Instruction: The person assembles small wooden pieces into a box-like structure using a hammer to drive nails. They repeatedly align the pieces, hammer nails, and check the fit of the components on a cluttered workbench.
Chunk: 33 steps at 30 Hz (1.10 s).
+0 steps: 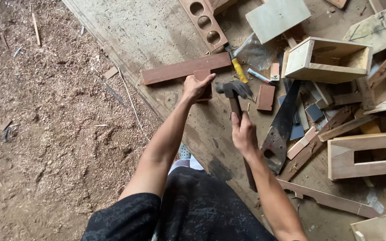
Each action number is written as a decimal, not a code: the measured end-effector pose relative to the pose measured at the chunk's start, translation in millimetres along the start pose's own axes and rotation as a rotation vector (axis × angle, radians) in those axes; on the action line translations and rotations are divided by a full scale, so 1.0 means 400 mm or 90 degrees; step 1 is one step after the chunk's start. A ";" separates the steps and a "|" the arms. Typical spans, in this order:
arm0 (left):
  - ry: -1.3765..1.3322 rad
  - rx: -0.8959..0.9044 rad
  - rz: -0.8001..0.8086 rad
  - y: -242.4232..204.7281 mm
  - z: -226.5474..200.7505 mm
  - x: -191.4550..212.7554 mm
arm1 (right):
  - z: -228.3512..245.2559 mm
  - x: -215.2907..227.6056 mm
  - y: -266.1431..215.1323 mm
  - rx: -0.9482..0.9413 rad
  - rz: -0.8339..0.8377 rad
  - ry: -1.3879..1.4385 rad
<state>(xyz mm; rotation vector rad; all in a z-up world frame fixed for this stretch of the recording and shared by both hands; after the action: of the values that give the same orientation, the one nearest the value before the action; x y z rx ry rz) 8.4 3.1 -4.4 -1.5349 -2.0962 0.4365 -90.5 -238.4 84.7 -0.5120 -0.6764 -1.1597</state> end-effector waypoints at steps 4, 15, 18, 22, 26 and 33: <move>-0.034 0.050 0.044 -0.023 -0.010 0.002 | 0.071 0.020 -0.024 0.136 -0.129 0.028; -0.006 -0.058 -0.049 0.029 0.026 -0.021 | 0.153 0.087 -0.018 0.091 -0.163 -0.061; -0.047 -0.128 -0.068 0.017 0.021 -0.023 | 0.156 0.070 -0.012 0.178 -0.223 -0.036; -0.050 -0.035 -0.031 0.018 0.032 -0.027 | 0.123 -0.025 -0.014 -0.033 -0.074 -0.044; 0.022 -0.100 -0.073 0.071 0.021 -0.036 | 0.125 0.042 0.010 0.006 -0.126 -0.058; -0.018 -0.136 -0.047 0.042 0.057 -0.032 | 0.153 0.040 -0.031 0.079 -0.169 -0.111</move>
<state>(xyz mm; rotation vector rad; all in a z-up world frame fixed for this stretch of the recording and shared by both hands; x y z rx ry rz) 11.7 -3.2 -34.6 -1.5681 -2.2744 0.2135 -111.7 -211.2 139.2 -0.4294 -0.9840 -1.3204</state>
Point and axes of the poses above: each hand's wrist, its own y-axis towards the middle knuckle, its own x-axis out of the back of the hand, z = x × y, the point moved 1 cm from there along y, towards the middle knuckle, and after that the axes turned 6 degrees about x, right-handed, at the moved point
